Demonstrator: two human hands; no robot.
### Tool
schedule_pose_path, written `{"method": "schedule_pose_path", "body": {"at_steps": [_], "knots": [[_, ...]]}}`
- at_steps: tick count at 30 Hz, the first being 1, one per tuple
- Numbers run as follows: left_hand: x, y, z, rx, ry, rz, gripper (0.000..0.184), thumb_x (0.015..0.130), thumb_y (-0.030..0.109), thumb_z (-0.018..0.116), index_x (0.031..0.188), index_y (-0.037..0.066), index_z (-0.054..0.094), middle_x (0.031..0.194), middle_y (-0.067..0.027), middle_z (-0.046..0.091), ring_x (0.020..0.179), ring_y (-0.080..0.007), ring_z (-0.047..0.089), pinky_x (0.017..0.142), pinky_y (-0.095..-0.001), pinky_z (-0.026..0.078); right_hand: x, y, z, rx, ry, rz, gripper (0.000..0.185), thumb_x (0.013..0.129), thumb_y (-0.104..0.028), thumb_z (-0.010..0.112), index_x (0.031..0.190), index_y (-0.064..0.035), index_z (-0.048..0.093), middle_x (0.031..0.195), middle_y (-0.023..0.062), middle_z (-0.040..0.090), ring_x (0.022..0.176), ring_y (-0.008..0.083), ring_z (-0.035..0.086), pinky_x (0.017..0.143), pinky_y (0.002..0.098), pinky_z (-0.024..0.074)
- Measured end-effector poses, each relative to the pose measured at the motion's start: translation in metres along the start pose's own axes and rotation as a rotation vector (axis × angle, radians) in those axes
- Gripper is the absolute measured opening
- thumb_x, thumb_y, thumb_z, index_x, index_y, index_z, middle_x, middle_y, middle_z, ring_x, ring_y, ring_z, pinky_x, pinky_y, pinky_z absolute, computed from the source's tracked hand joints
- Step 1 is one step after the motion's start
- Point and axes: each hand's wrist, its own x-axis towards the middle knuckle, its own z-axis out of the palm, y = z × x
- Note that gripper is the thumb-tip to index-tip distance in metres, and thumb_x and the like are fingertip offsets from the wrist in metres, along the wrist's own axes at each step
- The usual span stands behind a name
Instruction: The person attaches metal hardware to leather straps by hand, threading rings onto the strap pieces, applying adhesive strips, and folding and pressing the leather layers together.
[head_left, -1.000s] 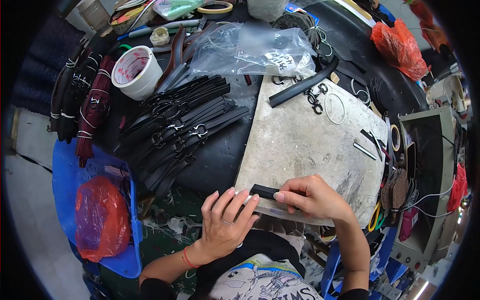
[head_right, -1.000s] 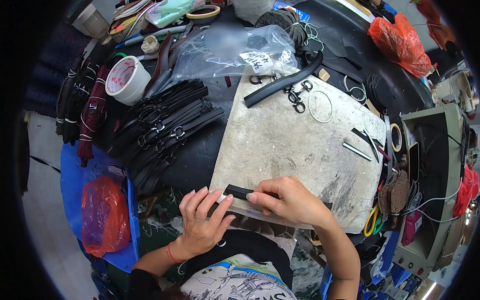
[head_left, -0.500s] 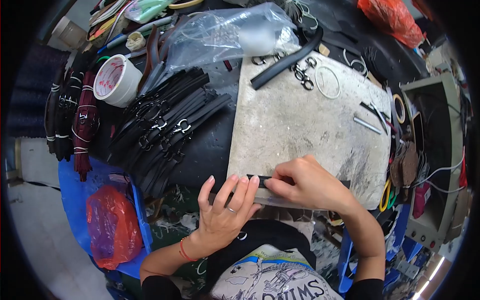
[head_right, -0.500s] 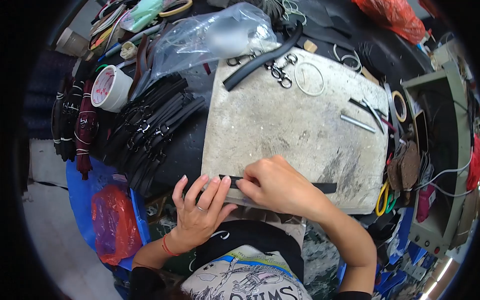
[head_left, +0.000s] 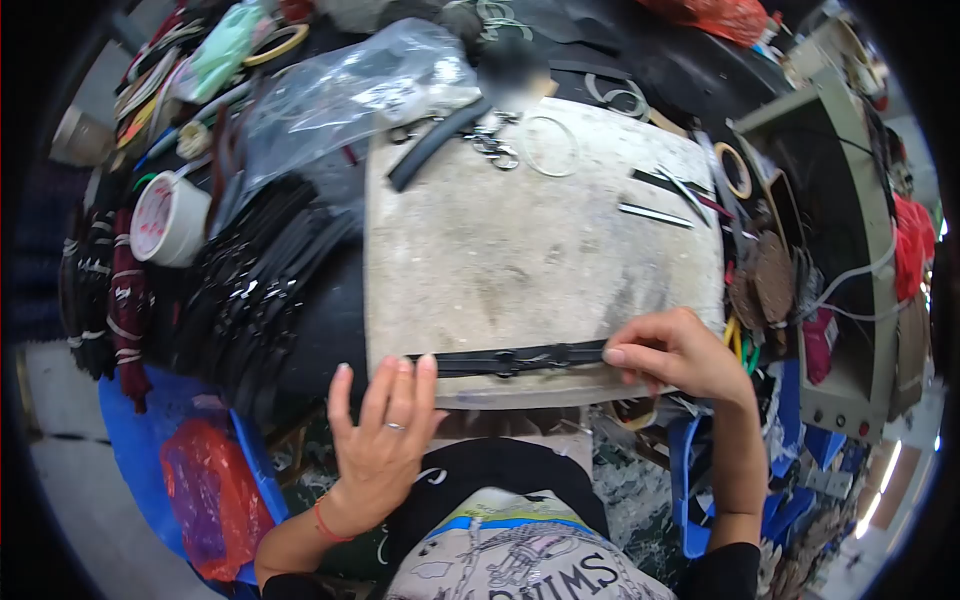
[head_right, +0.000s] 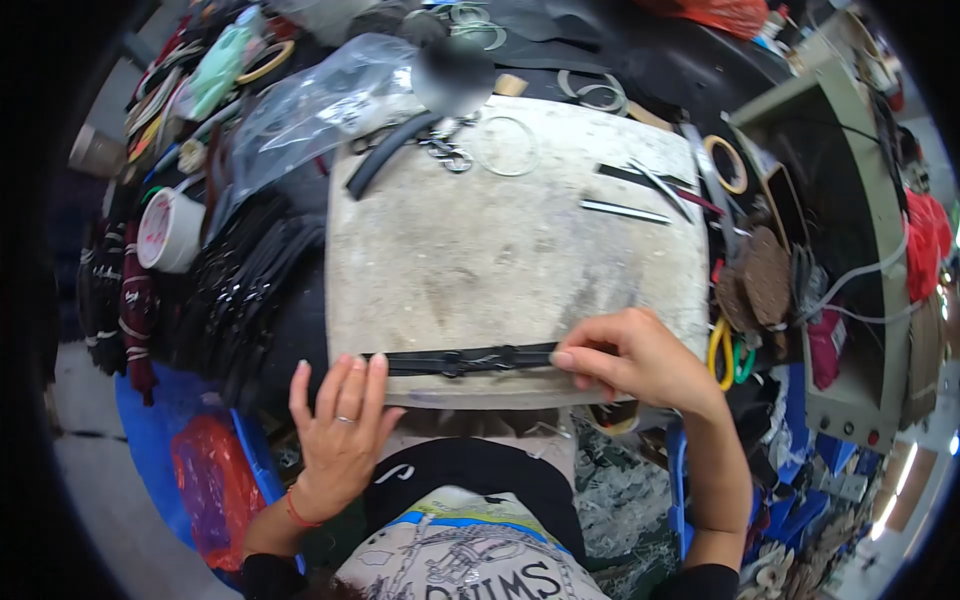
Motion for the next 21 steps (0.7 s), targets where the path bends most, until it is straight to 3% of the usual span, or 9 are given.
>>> {"method": "schedule_pose_path", "body": {"at_steps": [5, 11, 15, 17, 19, 21], "knots": [[0.003, 0.008, 0.001, -0.01, -0.025, -0.016, 0.061, 0.076, 0.031, 0.074, 0.132, 0.016, 0.056, 0.123, -0.0151, 0.043, 0.124, -0.0308, 0.041, 0.108, -0.0572, 0.026, -0.001, 0.031, 0.005, 0.271, 0.1, 0.0, 0.018, 0.089, -0.016, 0.067, 0.084, 0.0007, 0.064, 0.065, 0.0024, 0.063, 0.05, 0.0058, 0.056, 0.046, 0.02, 0.044], [0.003, 0.012, 0.0, -0.009, -0.049, -0.037, 0.061, 0.076, 0.03, 0.075, 0.133, 0.018, 0.056, 0.125, -0.0157, 0.04, 0.126, -0.032, 0.039, 0.109, -0.0573, 0.025, 0.004, 0.045, 0.01, 0.225, 0.136, -0.091, 0.02, 0.088, -0.017, 0.069, 0.08, 0.0011, 0.063, 0.065, 0.0035, 0.064, 0.051, 0.0066, 0.058, 0.046, 0.0208, 0.045], [0.013, 0.012, -0.012, -0.087, -0.068, -0.019, 0.059, 0.076, 0.034, 0.075, 0.128, 0.015, 0.058, 0.129, -0.0168, 0.042, 0.129, -0.0328, 0.037, 0.107, -0.0565, 0.027, 0.003, 0.041, 0.013, 0.178, 0.159, -0.076, 0.017, 0.088, -0.014, 0.068, 0.082, 0.0003, 0.063, 0.066, 0.0014, 0.063, 0.053, 0.0042, 0.056, 0.047, 0.0188, 0.0439], [0.03, 0.022, -0.016, -0.214, -0.007, 0.002, 0.059, 0.075, 0.035, 0.076, 0.126, 0.009, 0.058, 0.133, -0.0176, 0.042, 0.129, -0.0341, 0.037, 0.108, -0.0544, 0.028, 0.004, 0.044, 0.016, 0.156, 0.204, -0.118, 0.02, 0.087, -0.016, 0.069, 0.079, 0.0012, 0.063, 0.063, 0.0051, 0.064, 0.052, 0.0088, 0.059, 0.047, 0.0239, 0.0464], [0.048, 0.042, -0.01, -0.41, -0.029, 0.171, 0.059, 0.075, 0.032, 0.076, 0.123, 0.004, 0.057, 0.137, -0.0177, 0.043, 0.127, -0.0386, 0.041, 0.105, -0.0496, 0.033, 0.003, 0.042, 0.018, 0.113, 0.236, -0.127, 0.02, 0.085, -0.016, 0.069, 0.078, 0.0017, 0.062, 0.063, 0.0085, 0.064, 0.053, 0.0144, 0.062, 0.049, 0.0275, 0.0481], [0.061, 0.065, 0.003, -0.419, -0.008, 0.32, 0.058, 0.076, 0.036, 0.073, 0.122, 0.003, 0.057, 0.134, -0.0155, 0.049, 0.125, -0.0329, 0.046, 0.105, -0.0481, 0.033, 0.005, 0.043, 0.023, -0.046, 0.345, -0.262, 0.02, 0.083, -0.016, 0.068, 0.078, 0.0024, 0.062, 0.063, 0.013, 0.064, 0.055, 0.0228, 0.064, 0.053, 0.0318, 0.0495]]}}
